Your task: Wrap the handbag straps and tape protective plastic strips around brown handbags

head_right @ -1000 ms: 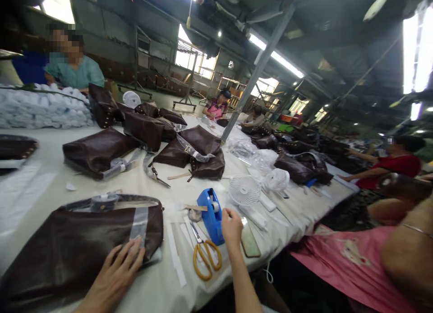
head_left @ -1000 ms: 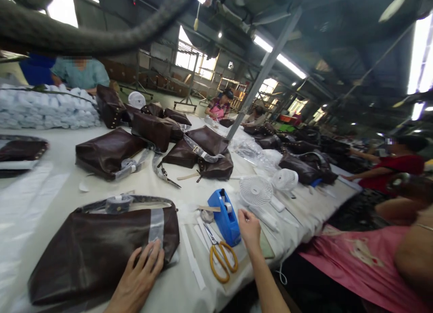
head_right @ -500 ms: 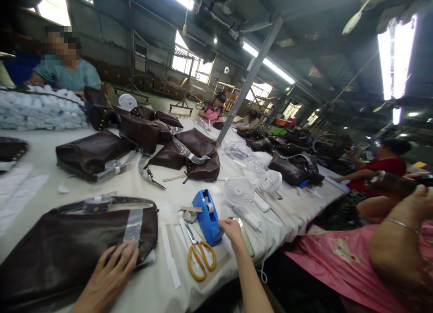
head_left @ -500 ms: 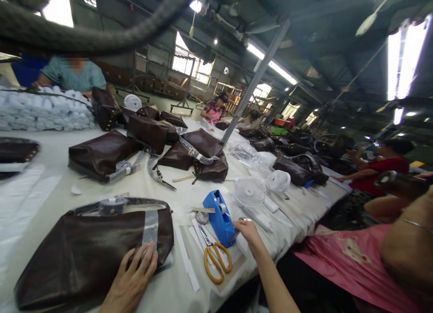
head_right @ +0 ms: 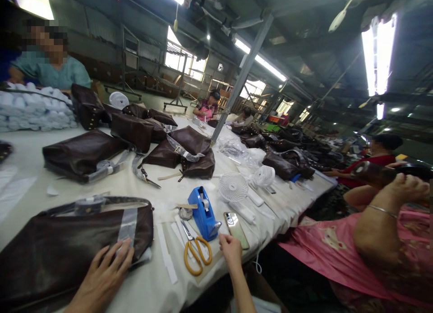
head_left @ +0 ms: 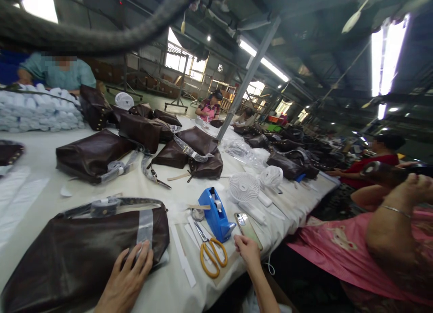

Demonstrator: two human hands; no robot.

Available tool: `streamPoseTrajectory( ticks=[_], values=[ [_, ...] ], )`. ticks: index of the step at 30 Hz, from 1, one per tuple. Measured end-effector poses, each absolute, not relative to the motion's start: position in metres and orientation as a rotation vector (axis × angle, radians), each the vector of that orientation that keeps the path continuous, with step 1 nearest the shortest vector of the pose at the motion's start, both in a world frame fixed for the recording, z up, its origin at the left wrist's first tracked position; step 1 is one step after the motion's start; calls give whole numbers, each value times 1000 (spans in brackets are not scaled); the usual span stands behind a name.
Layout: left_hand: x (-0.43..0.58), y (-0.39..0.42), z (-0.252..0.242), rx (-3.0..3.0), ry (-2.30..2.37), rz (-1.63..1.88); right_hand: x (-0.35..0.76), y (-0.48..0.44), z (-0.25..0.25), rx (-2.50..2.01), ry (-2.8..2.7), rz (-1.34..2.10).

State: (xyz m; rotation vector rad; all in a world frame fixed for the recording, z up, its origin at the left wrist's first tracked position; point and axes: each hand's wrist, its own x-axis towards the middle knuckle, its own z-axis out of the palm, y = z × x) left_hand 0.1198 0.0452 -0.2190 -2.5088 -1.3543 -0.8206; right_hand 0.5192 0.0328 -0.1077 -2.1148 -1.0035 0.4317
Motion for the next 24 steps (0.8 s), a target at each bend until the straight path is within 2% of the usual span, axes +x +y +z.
streamPoseTrajectory(
  ticks=[4,8,11,17,21,24],
  values=[
    [120,45,-218,-2498,-1348,-785,516,25,-101,-2178,-1121,270],
    [121,44,-205,-2447,-1342,-700,487,33,-73,-2051,-1386,373],
    [122,46,-194,-2416,-1321,-613,440,58,-42,-1766,-1827,523],
    [121,49,-186,-2381,-1293,-585,335,128,9,-1016,-2746,574],
    [121,50,-184,-2366,-1281,-597,286,171,12,-734,-3261,374],
    [122,52,-184,-2363,-1279,-608,260,191,3,-655,-3437,249]
  ],
)
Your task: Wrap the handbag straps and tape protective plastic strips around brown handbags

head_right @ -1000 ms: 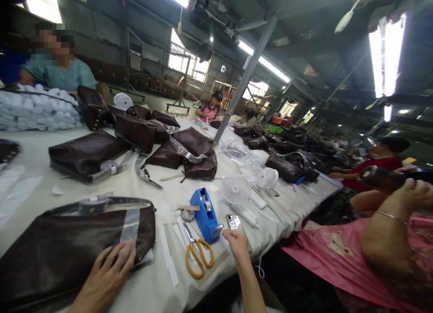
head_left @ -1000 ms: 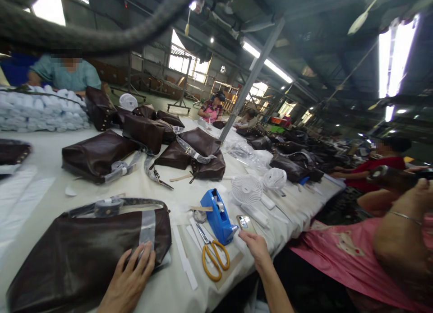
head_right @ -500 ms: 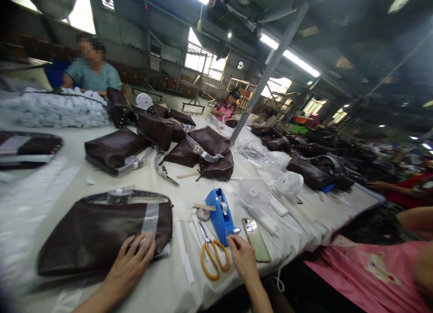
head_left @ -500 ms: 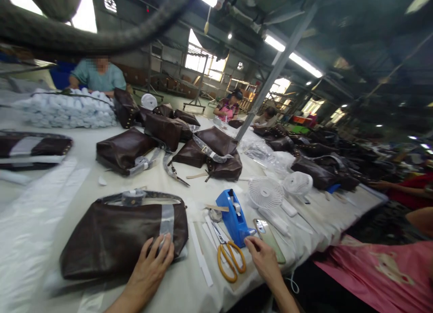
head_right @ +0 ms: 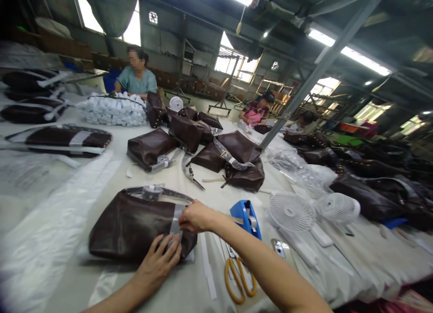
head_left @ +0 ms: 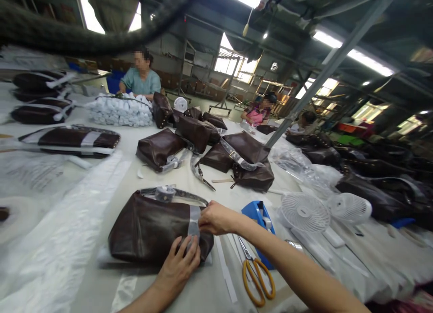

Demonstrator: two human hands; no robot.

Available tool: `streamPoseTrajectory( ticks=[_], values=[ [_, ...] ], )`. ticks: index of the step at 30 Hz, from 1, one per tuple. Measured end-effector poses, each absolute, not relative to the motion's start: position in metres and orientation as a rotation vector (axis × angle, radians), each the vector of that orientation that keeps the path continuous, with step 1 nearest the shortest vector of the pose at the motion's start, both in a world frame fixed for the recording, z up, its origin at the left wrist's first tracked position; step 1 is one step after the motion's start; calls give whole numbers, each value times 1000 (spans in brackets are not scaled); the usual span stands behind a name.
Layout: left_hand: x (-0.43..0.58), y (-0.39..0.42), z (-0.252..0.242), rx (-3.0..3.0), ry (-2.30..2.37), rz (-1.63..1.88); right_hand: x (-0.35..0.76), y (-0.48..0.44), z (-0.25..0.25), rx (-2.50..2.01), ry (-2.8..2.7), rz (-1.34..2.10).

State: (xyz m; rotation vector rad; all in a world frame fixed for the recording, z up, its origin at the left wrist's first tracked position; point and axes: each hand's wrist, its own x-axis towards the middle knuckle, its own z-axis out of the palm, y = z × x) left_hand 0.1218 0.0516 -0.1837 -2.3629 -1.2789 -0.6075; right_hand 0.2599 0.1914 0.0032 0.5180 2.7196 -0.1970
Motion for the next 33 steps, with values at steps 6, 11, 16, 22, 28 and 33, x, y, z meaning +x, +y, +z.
streamPoseTrajectory(
  ticks=[6,11,16,22,28,33],
  values=[
    [122,55,-183,-2344,-1277,-661,223,209,-24,454,2581,-67],
    [122,57,-182,-2339,-1255,-689,209,219,-34,481,2510,-40],
    [121,58,-184,-2334,-1245,-700,210,228,-35,560,2485,-90],
    [121,58,-182,-2328,-1235,-701,216,229,-39,610,2500,-166],
    [121,58,-183,-2322,-1203,-680,220,253,-48,834,2584,-220],
    [121,57,-185,-2310,-1205,-684,235,261,-49,1249,2699,-273]
  ],
)
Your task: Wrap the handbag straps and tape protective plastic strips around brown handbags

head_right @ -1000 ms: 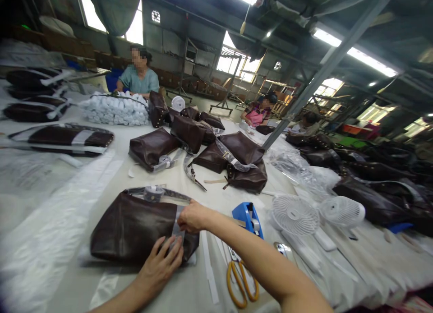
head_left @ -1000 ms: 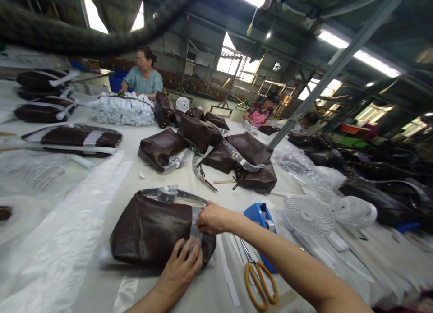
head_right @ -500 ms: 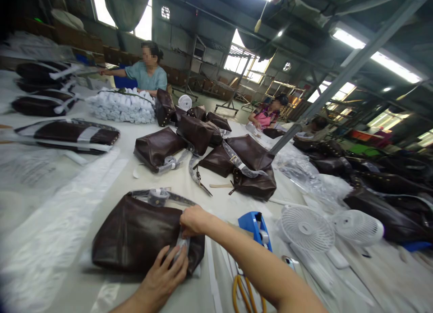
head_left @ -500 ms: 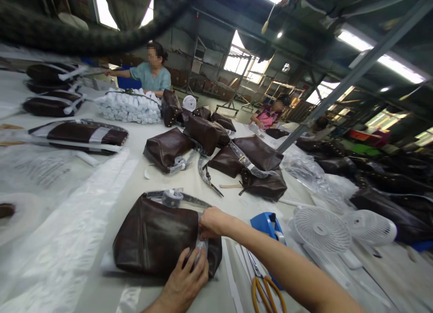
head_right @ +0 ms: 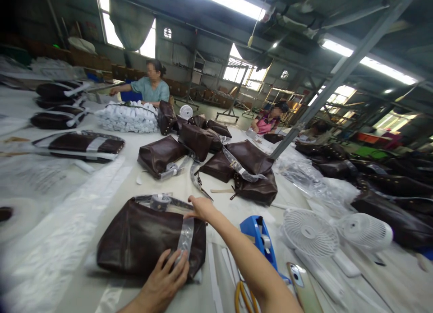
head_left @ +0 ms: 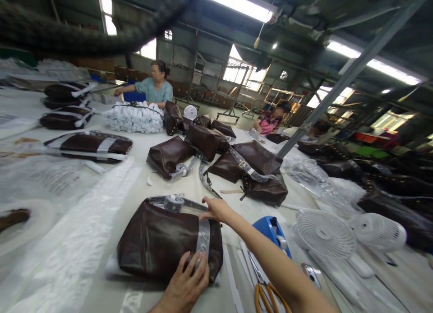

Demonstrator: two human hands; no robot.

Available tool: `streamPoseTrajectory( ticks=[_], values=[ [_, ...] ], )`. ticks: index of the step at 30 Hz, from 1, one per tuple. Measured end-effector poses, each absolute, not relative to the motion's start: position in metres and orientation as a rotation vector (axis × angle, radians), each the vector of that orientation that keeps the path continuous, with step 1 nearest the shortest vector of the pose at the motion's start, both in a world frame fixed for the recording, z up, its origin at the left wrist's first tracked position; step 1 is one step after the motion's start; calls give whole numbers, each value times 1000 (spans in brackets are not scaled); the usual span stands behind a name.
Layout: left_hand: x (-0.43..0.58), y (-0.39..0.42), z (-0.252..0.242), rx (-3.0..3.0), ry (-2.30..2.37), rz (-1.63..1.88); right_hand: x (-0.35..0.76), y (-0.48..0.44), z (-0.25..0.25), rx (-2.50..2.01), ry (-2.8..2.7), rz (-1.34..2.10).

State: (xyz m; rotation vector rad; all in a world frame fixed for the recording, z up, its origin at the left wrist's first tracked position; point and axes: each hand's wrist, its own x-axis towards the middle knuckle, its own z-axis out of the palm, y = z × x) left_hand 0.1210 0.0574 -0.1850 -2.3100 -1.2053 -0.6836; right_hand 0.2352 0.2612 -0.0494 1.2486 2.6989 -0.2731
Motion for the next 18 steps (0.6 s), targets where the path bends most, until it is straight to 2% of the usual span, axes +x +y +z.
streamPoseTrajectory(
  ticks=[3,7,12,15,18],
  values=[
    [122,58,-181,-2301,-1230,-716,234,230,-61,1498,2790,-282],
    [119,60,-161,-2336,-1234,-836,218,178,-100,1718,2903,-364],
    [89,52,-136,-2639,-1266,-1132,203,160,-134,1760,2944,-252],
    [51,51,-126,-2456,-1459,-1355,199,162,-132,1732,2925,-150],
    [6,64,-113,-2182,-1688,-1312,199,162,-128,1730,2910,-114]
  ],
)
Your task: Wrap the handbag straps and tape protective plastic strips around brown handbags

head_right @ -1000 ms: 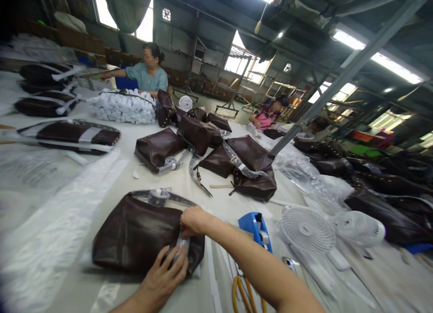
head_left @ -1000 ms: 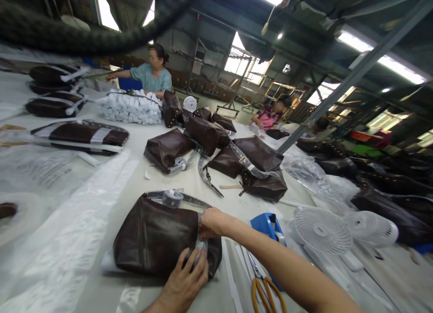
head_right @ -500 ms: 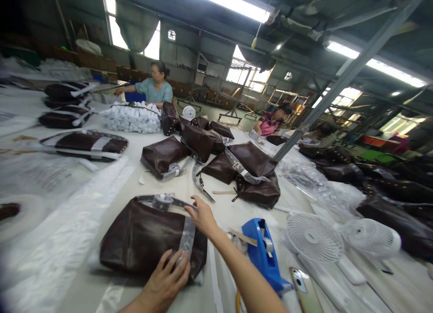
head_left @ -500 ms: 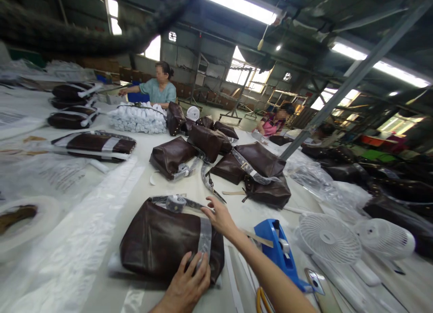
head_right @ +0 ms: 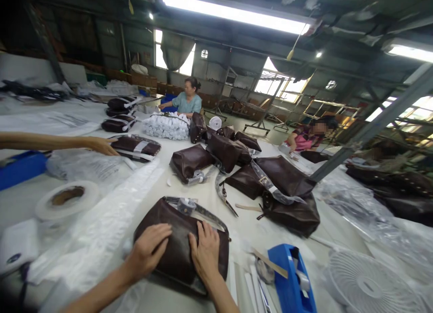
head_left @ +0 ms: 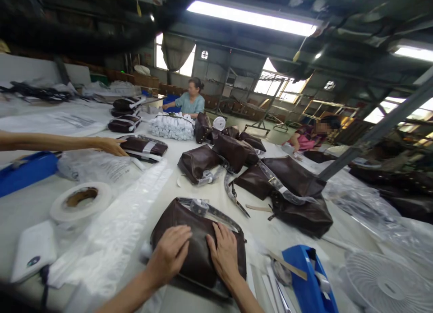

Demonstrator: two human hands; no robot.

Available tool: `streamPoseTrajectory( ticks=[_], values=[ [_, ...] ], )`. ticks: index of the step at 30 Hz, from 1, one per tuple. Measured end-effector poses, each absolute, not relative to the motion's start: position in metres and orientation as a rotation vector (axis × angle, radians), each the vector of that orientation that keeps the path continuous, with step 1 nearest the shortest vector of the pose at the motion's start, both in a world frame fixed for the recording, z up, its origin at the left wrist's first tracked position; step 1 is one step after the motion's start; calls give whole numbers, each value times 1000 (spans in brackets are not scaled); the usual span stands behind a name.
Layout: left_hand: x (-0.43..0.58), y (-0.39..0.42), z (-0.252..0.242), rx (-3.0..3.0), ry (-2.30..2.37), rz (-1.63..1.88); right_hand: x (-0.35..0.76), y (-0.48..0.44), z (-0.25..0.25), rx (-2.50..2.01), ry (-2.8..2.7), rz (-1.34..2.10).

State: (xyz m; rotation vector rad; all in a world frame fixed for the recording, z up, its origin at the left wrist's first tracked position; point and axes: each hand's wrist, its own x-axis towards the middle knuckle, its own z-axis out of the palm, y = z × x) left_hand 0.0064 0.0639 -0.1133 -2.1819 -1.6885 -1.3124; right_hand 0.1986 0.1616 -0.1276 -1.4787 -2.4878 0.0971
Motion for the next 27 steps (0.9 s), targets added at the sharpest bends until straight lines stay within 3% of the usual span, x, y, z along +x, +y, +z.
streamPoseTrajectory(
  ticks=[7,11,17,27],
  values=[
    [-35,106,-133,-2189,-1793,-724,199,158,-121,-1485,-2500,78],
    [-32,111,-157,-2223,-1837,-667,173,159,-107,-1440,-2511,102],
    [-46,149,-135,-2482,-2035,-599,120,155,-112,-1214,-2620,218],
    [-36,248,-119,-2290,-2690,121,122,152,-129,-1250,-2596,254]
  ],
)
